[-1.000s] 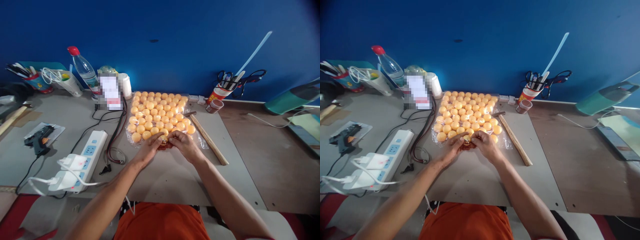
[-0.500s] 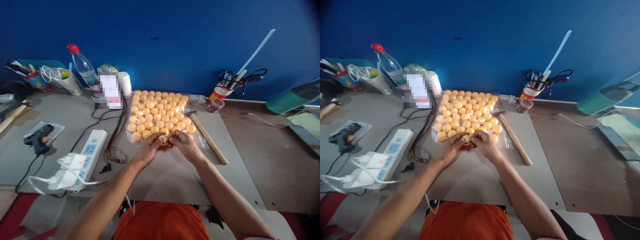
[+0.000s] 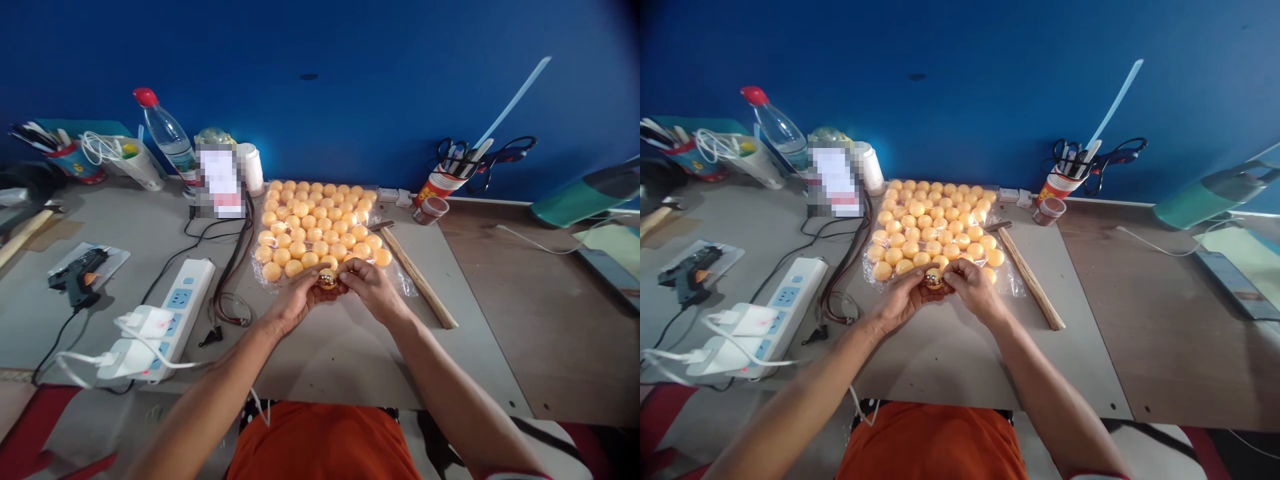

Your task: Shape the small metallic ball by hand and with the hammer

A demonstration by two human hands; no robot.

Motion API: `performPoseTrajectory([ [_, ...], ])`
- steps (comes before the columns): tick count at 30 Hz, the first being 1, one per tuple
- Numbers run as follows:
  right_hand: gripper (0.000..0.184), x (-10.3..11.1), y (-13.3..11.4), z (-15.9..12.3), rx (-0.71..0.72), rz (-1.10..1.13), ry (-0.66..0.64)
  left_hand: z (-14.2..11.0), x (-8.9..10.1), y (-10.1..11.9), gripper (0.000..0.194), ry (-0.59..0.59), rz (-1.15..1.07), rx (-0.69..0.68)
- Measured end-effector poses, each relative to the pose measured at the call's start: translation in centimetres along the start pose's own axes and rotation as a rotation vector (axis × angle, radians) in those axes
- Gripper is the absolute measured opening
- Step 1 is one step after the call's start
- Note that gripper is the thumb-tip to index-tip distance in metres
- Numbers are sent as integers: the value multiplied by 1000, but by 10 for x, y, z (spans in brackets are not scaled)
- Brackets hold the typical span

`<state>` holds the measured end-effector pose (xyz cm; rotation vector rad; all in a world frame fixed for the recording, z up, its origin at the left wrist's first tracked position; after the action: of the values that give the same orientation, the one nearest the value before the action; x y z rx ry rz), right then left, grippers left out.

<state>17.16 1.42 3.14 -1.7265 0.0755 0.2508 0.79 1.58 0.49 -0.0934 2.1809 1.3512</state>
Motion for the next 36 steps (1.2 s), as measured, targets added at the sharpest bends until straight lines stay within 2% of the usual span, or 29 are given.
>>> performPoseTrajectory([
  [4, 18, 1, 1, 0, 10, -39, -16, -2, -1, 1, 48, 27, 8, -14],
  [8, 18, 2, 5, 1, 55, -132, -14, -5, -2, 4, 49, -1, 33, -10],
  [11, 25, 2, 8, 0, 179, -281, -23, -6, -1, 3, 47, -35, 21, -19],
  [15, 39, 1, 11, -3, 381, -493, -141, -6, 0, 2, 47, -36, 21, -39],
  [18, 44, 2, 13, -4, 460, -550, -183, -5, -1, 2, 47, -32, 5, -31],
  [24, 38, 3, 15, -2, 612, -567, -184, -4, -2, 1, 43, -38, -83, -8],
  [29, 33, 5, 13, 0, 598, -581, -193, -3, -2, 1, 38, -21, -84, -16],
  [36, 27, 6, 6, 1, 590, -562, -240, -4, -1, 0, 45, 1, -59, -21],
])
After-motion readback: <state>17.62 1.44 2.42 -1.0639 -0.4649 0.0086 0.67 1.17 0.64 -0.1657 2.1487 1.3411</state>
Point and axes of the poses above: each hand's wrist, its own z-axis towards the middle knuckle, its own x-axis out of the back of the hand, y = z × x, the point moved 1 cm from there along z, towards the middle knuckle, and after that the axes turned 11 degrees about z, right-handed, at the moved point
